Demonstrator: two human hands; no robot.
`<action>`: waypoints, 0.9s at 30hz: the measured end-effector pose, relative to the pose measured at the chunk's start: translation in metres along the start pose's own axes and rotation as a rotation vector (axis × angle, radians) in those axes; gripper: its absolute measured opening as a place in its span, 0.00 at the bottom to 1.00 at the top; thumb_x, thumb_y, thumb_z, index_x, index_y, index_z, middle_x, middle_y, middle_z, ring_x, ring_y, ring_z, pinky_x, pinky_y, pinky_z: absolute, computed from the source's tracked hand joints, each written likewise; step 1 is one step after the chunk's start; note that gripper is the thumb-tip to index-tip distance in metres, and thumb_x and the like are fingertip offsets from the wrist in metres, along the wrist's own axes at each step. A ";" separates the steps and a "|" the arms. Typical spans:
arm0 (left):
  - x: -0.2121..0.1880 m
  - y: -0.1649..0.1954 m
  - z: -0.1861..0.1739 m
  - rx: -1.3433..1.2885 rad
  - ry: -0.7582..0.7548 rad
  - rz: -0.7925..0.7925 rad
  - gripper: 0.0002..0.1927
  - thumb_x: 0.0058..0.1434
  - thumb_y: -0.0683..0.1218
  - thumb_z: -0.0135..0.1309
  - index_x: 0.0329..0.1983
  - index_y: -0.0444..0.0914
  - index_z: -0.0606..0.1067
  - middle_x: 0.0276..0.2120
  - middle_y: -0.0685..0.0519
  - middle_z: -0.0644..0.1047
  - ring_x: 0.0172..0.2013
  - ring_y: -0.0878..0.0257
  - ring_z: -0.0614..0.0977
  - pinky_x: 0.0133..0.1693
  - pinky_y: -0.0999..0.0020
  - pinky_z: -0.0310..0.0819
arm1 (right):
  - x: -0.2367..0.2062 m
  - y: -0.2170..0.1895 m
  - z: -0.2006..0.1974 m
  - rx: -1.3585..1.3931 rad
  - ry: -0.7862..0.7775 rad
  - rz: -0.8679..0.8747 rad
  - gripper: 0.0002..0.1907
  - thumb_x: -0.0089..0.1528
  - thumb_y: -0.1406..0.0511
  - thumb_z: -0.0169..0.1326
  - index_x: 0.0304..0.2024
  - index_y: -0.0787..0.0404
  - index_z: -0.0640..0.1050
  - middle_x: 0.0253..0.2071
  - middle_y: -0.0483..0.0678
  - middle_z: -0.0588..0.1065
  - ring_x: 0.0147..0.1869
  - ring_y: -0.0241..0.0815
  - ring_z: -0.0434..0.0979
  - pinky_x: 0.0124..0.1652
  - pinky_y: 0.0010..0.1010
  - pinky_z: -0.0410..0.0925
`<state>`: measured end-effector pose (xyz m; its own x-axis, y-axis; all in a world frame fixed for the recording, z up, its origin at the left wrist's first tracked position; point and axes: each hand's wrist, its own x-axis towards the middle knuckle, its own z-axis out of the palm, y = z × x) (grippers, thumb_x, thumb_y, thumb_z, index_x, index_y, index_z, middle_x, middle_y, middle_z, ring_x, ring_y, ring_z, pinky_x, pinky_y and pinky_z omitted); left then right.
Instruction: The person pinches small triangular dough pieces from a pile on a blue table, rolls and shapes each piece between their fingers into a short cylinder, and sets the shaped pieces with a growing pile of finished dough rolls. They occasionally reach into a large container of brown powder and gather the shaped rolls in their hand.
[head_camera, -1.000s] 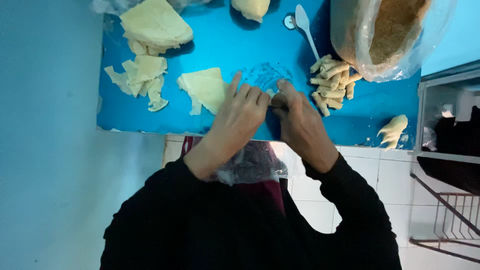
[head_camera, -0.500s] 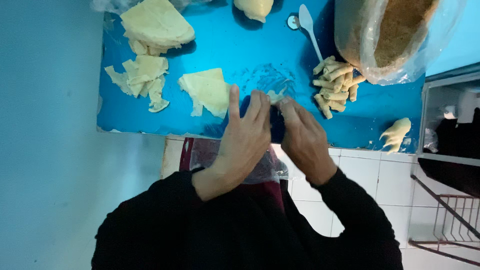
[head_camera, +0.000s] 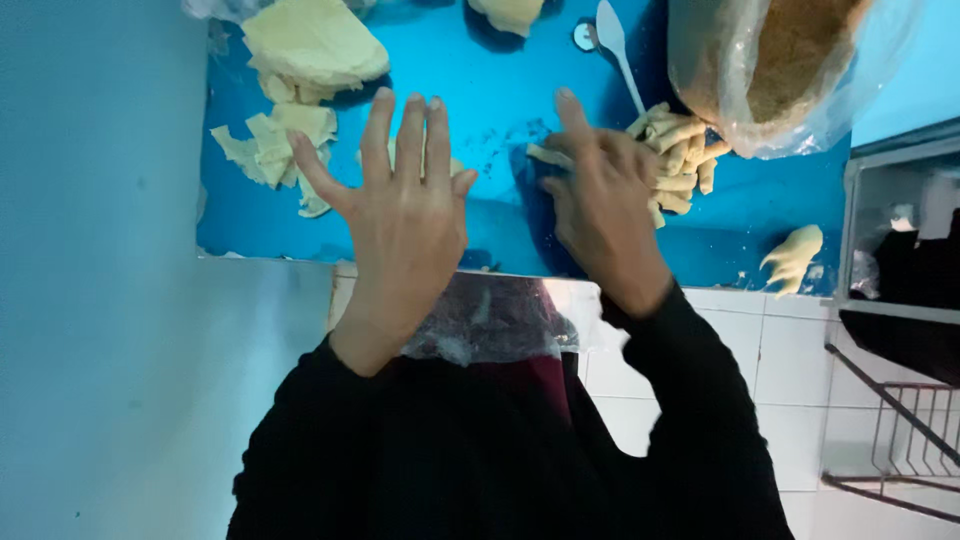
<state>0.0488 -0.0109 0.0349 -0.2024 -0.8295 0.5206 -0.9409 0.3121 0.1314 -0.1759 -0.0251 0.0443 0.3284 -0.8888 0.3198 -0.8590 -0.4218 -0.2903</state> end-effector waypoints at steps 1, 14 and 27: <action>-0.001 0.001 -0.002 -0.018 0.025 0.001 0.23 0.77 0.53 0.60 0.65 0.33 0.73 0.64 0.48 0.73 0.70 0.50 0.67 0.66 0.20 0.34 | 0.003 0.001 0.006 0.017 -0.001 -0.023 0.38 0.66 0.71 0.61 0.75 0.66 0.60 0.54 0.52 0.76 0.59 0.55 0.70 0.61 0.52 0.59; -0.033 -0.041 -0.003 -0.378 -0.015 -0.175 0.17 0.69 0.41 0.57 0.61 0.37 0.75 0.52 0.46 0.77 0.52 0.47 0.75 0.53 0.49 0.65 | -0.021 -0.020 -0.007 -0.210 0.177 -0.112 0.28 0.63 0.80 0.50 0.66 0.67 0.67 0.63 0.59 0.71 0.64 0.57 0.72 0.61 0.48 0.65; -0.025 -0.044 -0.009 -0.698 -0.009 -0.224 0.18 0.67 0.35 0.57 0.60 0.34 0.73 0.49 0.44 0.77 0.48 0.49 0.79 0.50 0.53 0.74 | -0.005 -0.004 0.002 -0.129 0.121 0.075 0.36 0.68 0.76 0.57 0.75 0.62 0.59 0.50 0.48 0.78 0.54 0.48 0.78 0.58 0.48 0.65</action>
<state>0.0978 0.0006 0.0238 -0.0310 -0.9109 0.4114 -0.5683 0.3547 0.7425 -0.1738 -0.0190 0.0422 0.2191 -0.8855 0.4097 -0.9248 -0.3223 -0.2021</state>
